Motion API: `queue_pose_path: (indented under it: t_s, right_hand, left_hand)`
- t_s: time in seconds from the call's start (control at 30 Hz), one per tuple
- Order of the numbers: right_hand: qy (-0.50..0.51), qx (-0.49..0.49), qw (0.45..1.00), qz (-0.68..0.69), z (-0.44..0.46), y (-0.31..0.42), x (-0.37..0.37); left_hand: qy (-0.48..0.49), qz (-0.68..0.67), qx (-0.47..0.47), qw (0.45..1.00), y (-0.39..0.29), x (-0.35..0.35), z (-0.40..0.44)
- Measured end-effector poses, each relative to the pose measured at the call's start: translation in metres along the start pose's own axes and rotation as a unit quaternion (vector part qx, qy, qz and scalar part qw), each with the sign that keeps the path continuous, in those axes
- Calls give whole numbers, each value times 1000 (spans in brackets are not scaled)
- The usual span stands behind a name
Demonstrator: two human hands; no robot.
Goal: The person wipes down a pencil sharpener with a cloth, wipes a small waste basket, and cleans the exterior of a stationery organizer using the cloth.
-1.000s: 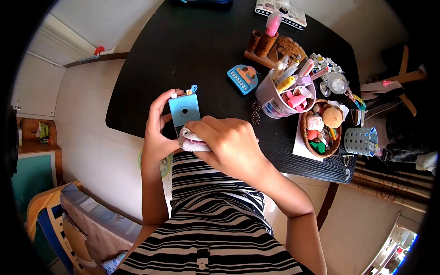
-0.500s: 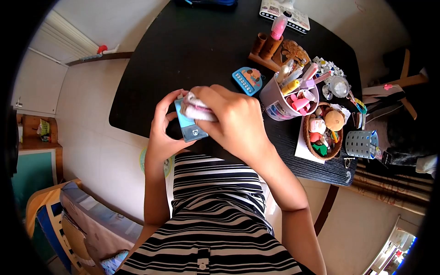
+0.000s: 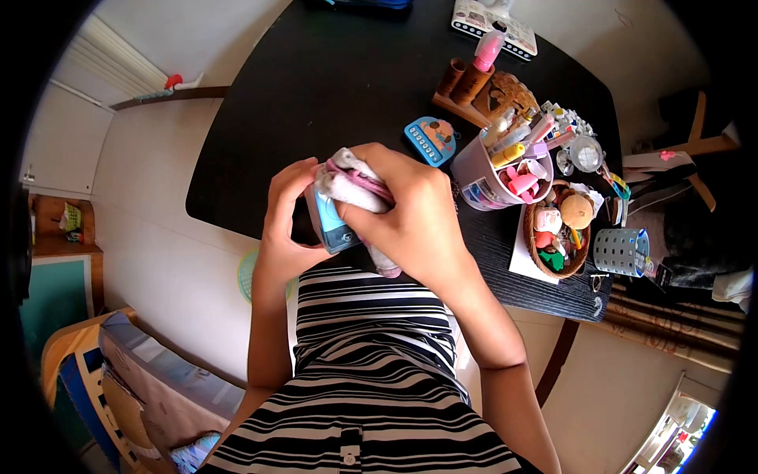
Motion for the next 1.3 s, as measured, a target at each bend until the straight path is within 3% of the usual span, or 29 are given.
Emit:
queue_pose_path:
  t_s: [0.23, 0.4, 0.63, 0.97, 1.1, 1.3]
  right_hand:
    - [-18, -68, 994, -77, -1, 10, 12]
    - [18, -59, 994, -86, -4, 17, 13]
    - [-16, -144, 985, -97, -2, 15, 22]
    - [-42, -74, 992, -95, -4, 14, 15]
    - [-13, 7, 997, -75, -6, 10, 2]
    - [-18, 20, 997, -77, -7, 7, -3]
  left_hand:
    - [-12, 3, -13, 1000, 2, 0, -1]
    - [-5, -4, -21, 1000, 2, 0, -1]
    - [-14, -8, -11, 1000, 4, 1, -1]
    - [-8, -41, -45, 998, 3, 2, 0]
    - [-8, -51, -54, 997, 3, 3, -1]
    - [0, -52, -45, 998, 3, 5, 0]
Point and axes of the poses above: each hand's wrist, its own z-axis towards the middle knuckle, its own x-axis out of the palm, y = z × x, the point moved 3 cm from there along z, towards the middle knuckle, and after that the axes turned 1 degree about y, right-handed, at the moved point
